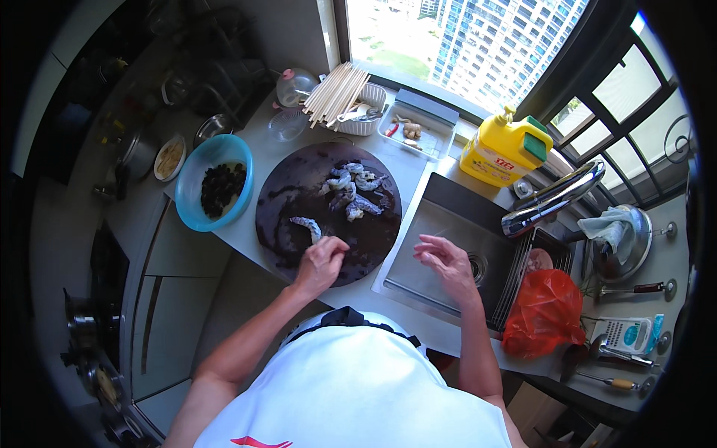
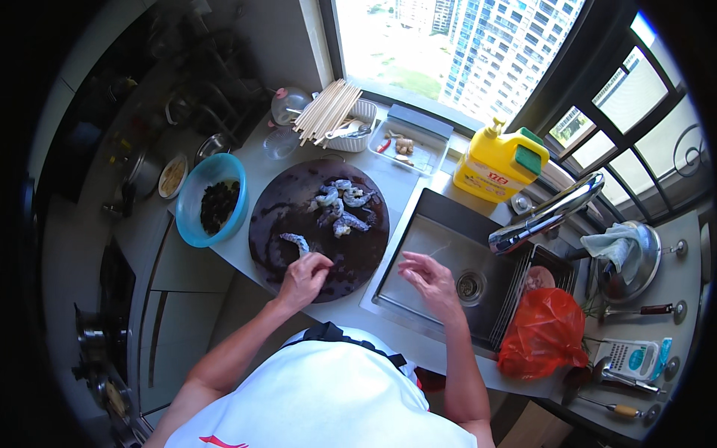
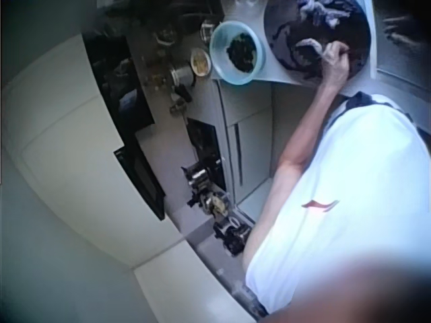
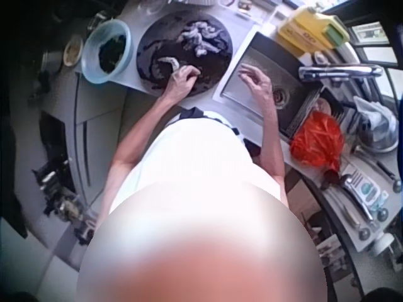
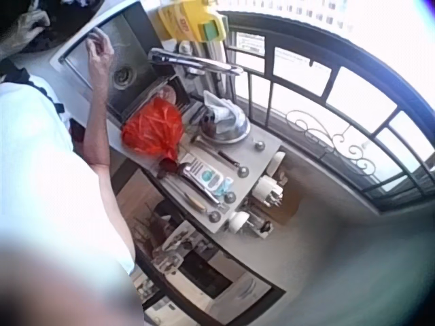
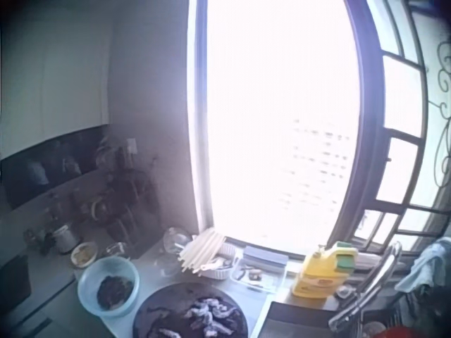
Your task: The person cleans and rinses small seafood items in a sink, discards shells into a red bowl, then uses a knife to cut the cleaned pieces on a wooden cutting board.
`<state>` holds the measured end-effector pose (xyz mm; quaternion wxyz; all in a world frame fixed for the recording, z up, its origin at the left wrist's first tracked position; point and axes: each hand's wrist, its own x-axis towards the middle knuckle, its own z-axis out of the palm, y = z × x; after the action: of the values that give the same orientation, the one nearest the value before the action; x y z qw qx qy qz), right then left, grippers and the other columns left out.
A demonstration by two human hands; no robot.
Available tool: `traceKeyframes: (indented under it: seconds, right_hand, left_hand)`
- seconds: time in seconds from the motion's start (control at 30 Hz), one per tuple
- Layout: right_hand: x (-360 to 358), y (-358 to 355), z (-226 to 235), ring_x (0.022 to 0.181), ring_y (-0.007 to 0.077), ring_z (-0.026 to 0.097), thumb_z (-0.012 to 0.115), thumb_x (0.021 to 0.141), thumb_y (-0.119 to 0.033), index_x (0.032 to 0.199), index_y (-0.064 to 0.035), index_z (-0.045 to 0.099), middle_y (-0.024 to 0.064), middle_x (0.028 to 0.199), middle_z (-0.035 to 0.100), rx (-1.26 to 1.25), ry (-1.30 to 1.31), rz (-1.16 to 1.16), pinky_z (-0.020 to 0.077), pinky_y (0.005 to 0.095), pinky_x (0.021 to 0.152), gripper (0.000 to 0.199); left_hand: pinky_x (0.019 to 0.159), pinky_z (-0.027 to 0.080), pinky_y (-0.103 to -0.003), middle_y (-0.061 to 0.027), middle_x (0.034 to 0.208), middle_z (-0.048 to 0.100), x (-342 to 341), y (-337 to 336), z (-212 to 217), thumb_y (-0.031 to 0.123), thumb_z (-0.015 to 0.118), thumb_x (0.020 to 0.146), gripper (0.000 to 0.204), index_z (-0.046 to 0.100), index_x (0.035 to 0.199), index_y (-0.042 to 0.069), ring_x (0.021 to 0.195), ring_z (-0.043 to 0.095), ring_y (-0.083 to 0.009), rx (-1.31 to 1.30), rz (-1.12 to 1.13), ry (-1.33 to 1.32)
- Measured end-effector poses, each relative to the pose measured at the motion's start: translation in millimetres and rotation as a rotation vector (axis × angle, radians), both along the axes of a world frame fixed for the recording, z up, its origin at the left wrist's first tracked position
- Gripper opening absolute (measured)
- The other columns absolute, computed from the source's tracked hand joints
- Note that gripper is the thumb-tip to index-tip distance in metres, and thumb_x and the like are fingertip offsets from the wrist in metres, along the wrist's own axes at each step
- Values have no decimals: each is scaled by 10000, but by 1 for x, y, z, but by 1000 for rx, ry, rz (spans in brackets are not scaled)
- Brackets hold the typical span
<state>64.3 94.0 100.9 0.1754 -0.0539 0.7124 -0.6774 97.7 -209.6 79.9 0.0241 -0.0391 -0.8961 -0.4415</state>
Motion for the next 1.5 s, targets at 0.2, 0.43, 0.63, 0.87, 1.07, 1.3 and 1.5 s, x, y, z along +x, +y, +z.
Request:
traceKeyframes:
  seconds: [0.2, 0.43, 0.63, 0.87, 1.07, 1.3, 1.5]
  right_hand:
    - [33, 42, -39, 951, 231, 715, 636, 973, -77, 1362, -25, 582, 157, 1096, 715, -186, -350, -99, 585, 365, 859, 396]
    - [35, 45, -52, 922, 189, 708, 666, 962, -95, 1340, -20, 599, 144, 1062, 721, 400, -14, 91, 586, 329, 818, 391]
    - [3, 18, 36, 994, 283, 723, 605, 981, -60, 1319, 55, 586, 211, 1127, 711, -384, -136, 115, 587, 367, 876, 358]
    - [-14, 12, -29, 899, 246, 718, 595, 997, -71, 1260, 30, 623, 164, 1041, 705, 126, 9, -229, 598, 358, 808, 283]
    - [17, -33, -50, 826, 142, 705, 639, 983, -65, 1254, -5, 640, 92, 1008, 716, 154, 71, -359, 585, 269, 752, 278]
    - [9, -109, -36, 777, 141, 703, 625, 1007, -117, 1259, 8, 618, 103, 982, 720, -50, 19, -621, 581, 249, 704, 281]
    - [9, -171, -18, 800, 127, 695, 638, 1004, -136, 1290, 1, 599, 84, 1008, 702, -30, 48, -677, 579, 242, 730, 319]
  left_hand:
    - [891, 472, -457, -206, 1005, 539, 4, -40, -31, 30, 748, 764, 513, 588, 1248, 84, 981, 568, -389, -314, 238, 65]
    - [710, 572, -304, -108, 951, 647, -26, 3, -6, 67, 705, 879, 293, 648, 1166, 56, 754, 684, -181, 67, 172, 39]
    - [531, 536, -237, -34, 766, 677, 17, -28, -14, 115, 690, 943, 107, 682, 950, 9, 612, 644, -86, 382, 349, -185]
    - [579, 570, -279, -91, 904, 646, 37, -120, -38, 304, 685, 978, 339, 594, 1150, 26, 678, 658, -144, 942, 698, -258]
    - [854, 601, -412, -161, 1111, 595, 12, -221, -31, 398, 718, 926, 587, 452, 1312, 45, 1045, 647, -295, 1460, 1033, -220]
    - [728, 627, -411, -128, 1027, 681, -4, -301, -84, 75, 640, 853, 253, 585, 1095, 30, 897, 705, -278, 1513, 936, -356]
    - [786, 627, -509, -140, 1145, 616, 8, -316, -54, 12, 596, 822, 559, 474, 1362, 84, 955, 691, -297, 1404, 828, -448]
